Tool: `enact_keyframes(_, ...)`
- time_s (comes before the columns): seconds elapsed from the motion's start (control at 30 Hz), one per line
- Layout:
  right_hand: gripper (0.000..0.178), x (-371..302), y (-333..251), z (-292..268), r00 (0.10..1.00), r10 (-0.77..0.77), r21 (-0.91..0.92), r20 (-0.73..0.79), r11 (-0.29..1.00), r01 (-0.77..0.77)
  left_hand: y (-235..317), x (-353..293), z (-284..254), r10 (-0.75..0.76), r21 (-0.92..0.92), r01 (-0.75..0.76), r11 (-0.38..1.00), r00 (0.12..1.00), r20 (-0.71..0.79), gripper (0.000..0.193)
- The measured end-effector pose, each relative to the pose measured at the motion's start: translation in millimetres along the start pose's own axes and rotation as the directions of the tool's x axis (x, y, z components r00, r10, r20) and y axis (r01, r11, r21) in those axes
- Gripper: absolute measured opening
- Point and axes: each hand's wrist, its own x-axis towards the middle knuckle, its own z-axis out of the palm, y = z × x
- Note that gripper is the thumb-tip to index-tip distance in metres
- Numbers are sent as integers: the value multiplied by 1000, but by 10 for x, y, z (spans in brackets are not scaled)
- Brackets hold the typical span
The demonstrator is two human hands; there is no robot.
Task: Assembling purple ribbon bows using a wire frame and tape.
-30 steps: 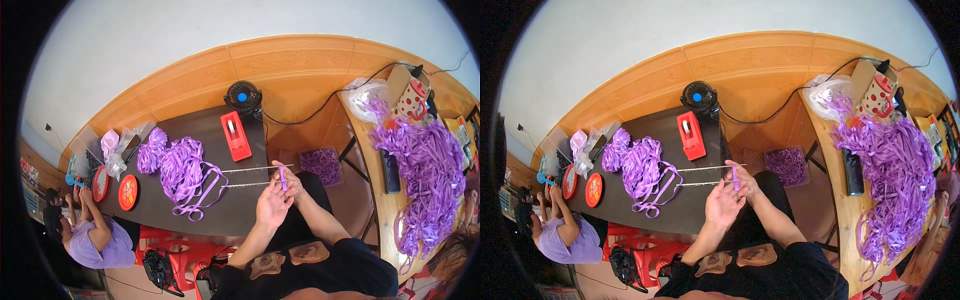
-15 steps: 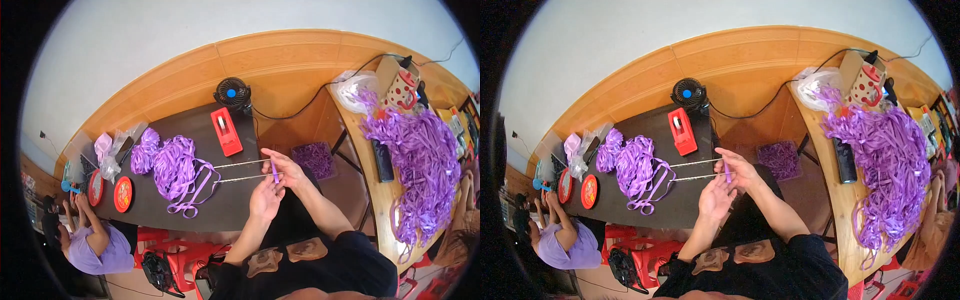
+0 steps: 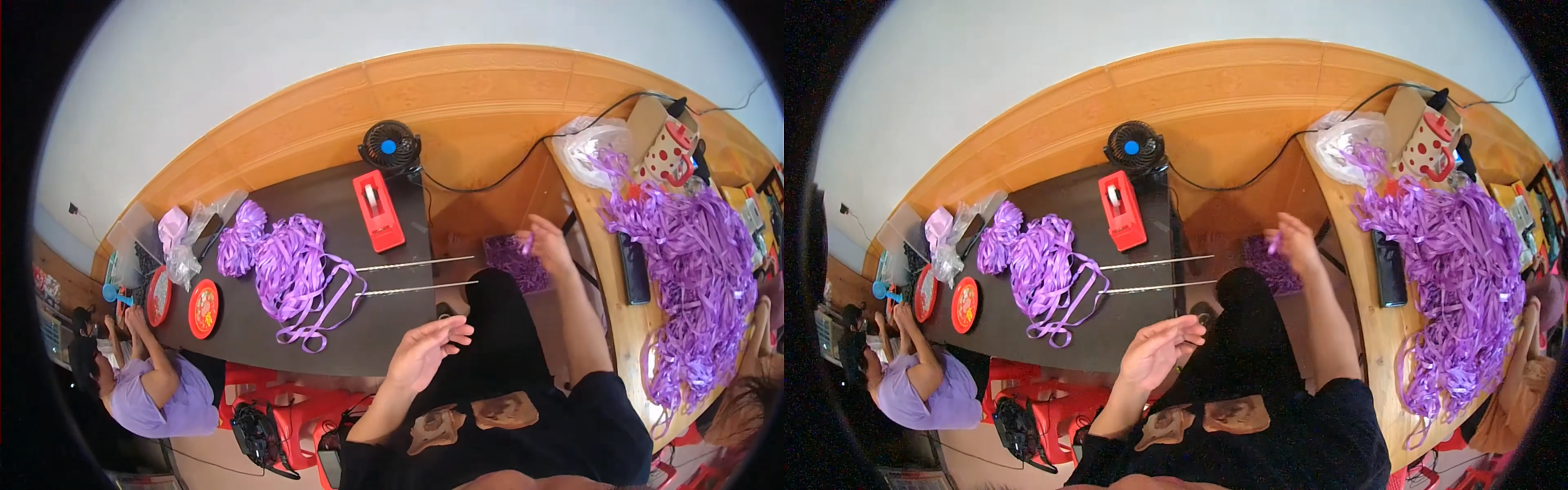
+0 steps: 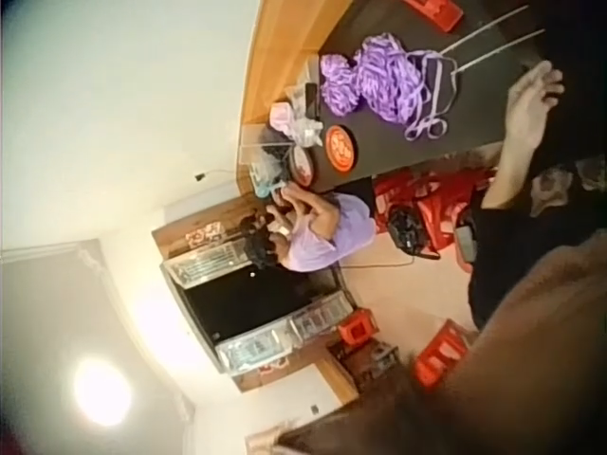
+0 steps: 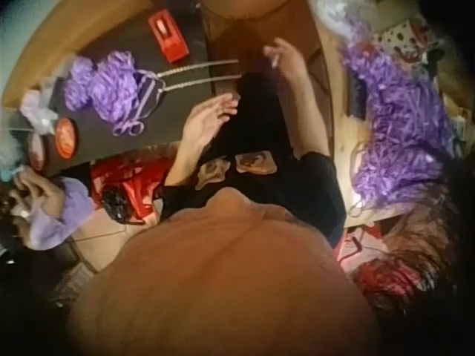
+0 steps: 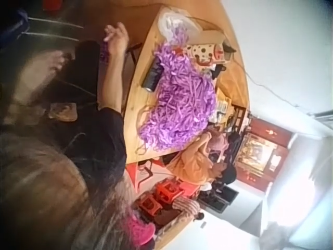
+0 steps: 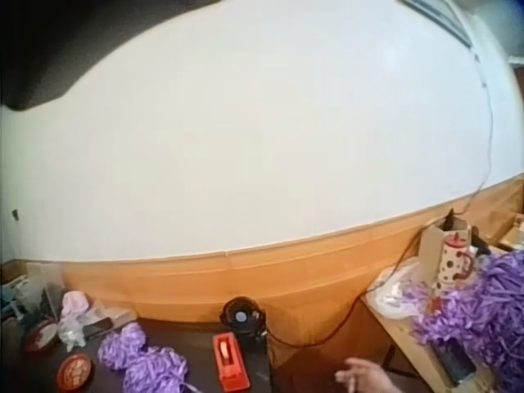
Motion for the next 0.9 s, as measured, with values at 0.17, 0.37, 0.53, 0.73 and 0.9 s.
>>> enact_keyframes(0.17,23,294,505,-862,863,-308,-403,-401,905,136,155,-138,-161,590,796,-349,495,808,-13,18)
enact_keyframes(0.37,10,-648,365,240,817,-571,-523,-80,722,453,443,-170,-591,873,842,452,-295,486,44,12)
enact_keyframes(0.53,6,-1363,-49,1189,812,-473,-388,342,716,581,280,-144,-386,812,978,-169,-123,549,198,7)
enact_keyframes(0.73,17,-1459,160,1550,804,321,-153,501,947,-283,-17,-144,165,583,871,-464,-163,667,464,13)
enact_keyframes(0.9,9,-1391,128,1493,852,154,-6,500,985,-175,155,-292,-33,673,893,-397,-213,602,429,11)
